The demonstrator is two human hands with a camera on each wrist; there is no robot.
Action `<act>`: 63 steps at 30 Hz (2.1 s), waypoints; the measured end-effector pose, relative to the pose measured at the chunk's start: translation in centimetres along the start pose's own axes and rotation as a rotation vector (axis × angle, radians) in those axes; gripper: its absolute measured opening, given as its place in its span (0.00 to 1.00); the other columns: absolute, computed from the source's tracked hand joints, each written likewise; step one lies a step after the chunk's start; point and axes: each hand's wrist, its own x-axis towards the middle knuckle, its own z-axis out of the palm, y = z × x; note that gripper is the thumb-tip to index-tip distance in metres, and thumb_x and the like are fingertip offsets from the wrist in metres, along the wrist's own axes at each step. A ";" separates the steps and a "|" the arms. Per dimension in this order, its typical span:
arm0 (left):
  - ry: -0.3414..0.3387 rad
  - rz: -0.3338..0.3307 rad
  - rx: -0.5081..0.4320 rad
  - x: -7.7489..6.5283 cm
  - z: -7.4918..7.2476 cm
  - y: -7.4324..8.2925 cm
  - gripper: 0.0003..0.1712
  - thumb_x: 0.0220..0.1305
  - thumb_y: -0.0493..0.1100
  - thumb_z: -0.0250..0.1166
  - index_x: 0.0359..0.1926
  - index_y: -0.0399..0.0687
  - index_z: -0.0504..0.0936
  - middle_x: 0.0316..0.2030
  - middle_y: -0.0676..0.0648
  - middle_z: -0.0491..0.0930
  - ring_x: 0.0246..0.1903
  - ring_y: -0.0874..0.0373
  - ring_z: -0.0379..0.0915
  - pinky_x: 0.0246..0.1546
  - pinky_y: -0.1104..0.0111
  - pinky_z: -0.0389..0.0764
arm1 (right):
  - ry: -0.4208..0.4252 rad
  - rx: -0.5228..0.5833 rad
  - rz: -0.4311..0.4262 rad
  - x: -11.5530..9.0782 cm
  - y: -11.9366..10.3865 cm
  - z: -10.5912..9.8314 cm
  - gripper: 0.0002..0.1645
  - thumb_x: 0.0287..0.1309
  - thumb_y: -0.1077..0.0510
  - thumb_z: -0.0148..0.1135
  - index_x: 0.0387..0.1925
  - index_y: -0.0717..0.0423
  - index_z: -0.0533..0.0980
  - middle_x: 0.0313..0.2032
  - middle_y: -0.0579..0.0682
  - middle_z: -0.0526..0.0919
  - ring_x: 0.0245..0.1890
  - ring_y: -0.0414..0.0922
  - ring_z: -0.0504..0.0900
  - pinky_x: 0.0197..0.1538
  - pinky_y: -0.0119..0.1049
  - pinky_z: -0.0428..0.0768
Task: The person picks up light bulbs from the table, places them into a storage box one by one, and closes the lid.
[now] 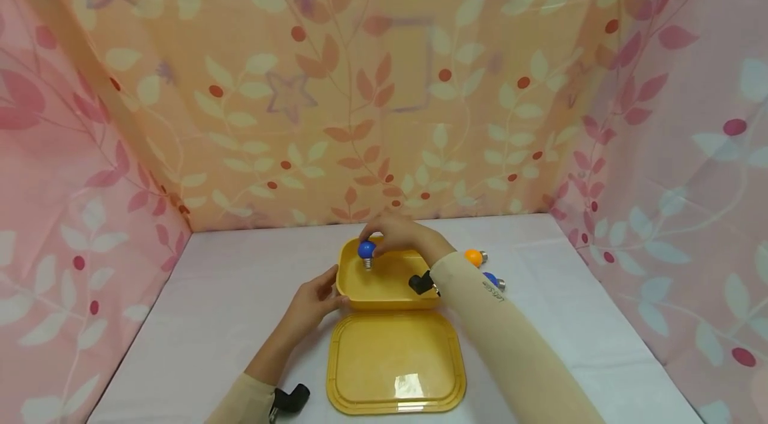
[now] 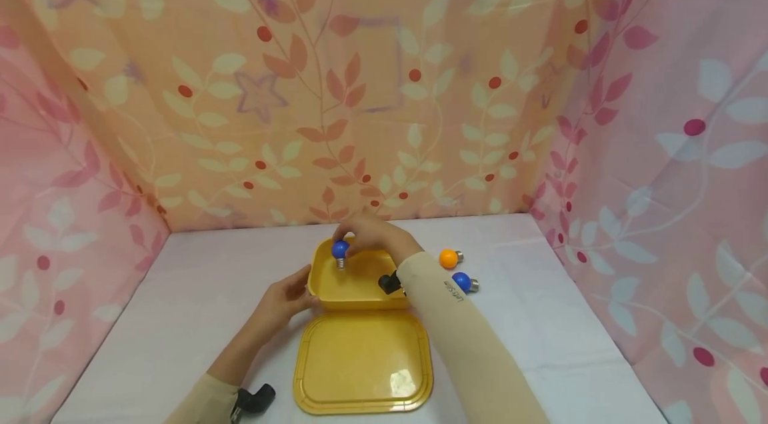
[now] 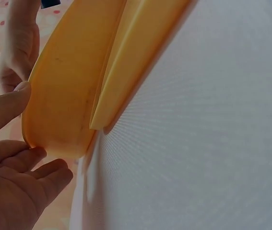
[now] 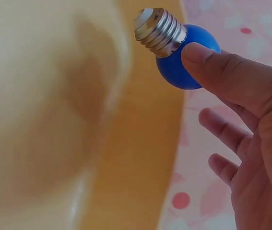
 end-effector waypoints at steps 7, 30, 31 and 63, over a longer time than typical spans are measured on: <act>-0.002 0.002 -0.020 0.4 0.2 0.1 0.45 0.64 0.42 0.73 0.78 0.47 0.62 0.75 0.43 0.65 0.74 0.47 0.62 0.72 0.55 0.66 | -0.035 -0.030 -0.066 1.3 0.2 1.7 0.22 0.59 0.56 0.75 0.55 0.45 0.85 0.54 0.41 0.86 0.59 0.46 0.79 0.68 0.39 0.74; 0.007 -0.046 -0.085 0.0 0.3 0.5 0.45 0.63 0.41 0.74 0.78 0.48 0.64 0.74 0.43 0.67 0.74 0.48 0.62 0.72 0.55 0.65 | 0.135 -0.187 -0.076 -2.6 -2.3 -0.6 0.21 0.61 0.52 0.74 0.56 0.45 0.85 0.53 0.39 0.86 0.63 0.45 0.72 0.78 0.51 0.57; 0.000 -0.051 -0.084 0.0 0.4 0.4 0.45 0.63 0.41 0.74 0.78 0.48 0.63 0.74 0.43 0.67 0.74 0.48 0.61 0.72 0.55 0.65 | 0.157 -0.191 -0.091 -3.2 -2.5 -0.8 0.21 0.61 0.52 0.74 0.56 0.45 0.85 0.53 0.39 0.86 0.64 0.45 0.72 0.77 0.52 0.59; 0.025 -0.028 -0.021 -0.3 0.7 0.9 0.46 0.61 0.40 0.76 0.77 0.44 0.65 0.74 0.42 0.67 0.75 0.47 0.60 0.74 0.54 0.63 | 0.556 -0.060 -0.042 -24.8 2.6 0.6 0.28 0.52 0.56 0.80 0.57 0.43 0.83 0.57 0.41 0.83 0.67 0.52 0.71 0.78 0.58 0.54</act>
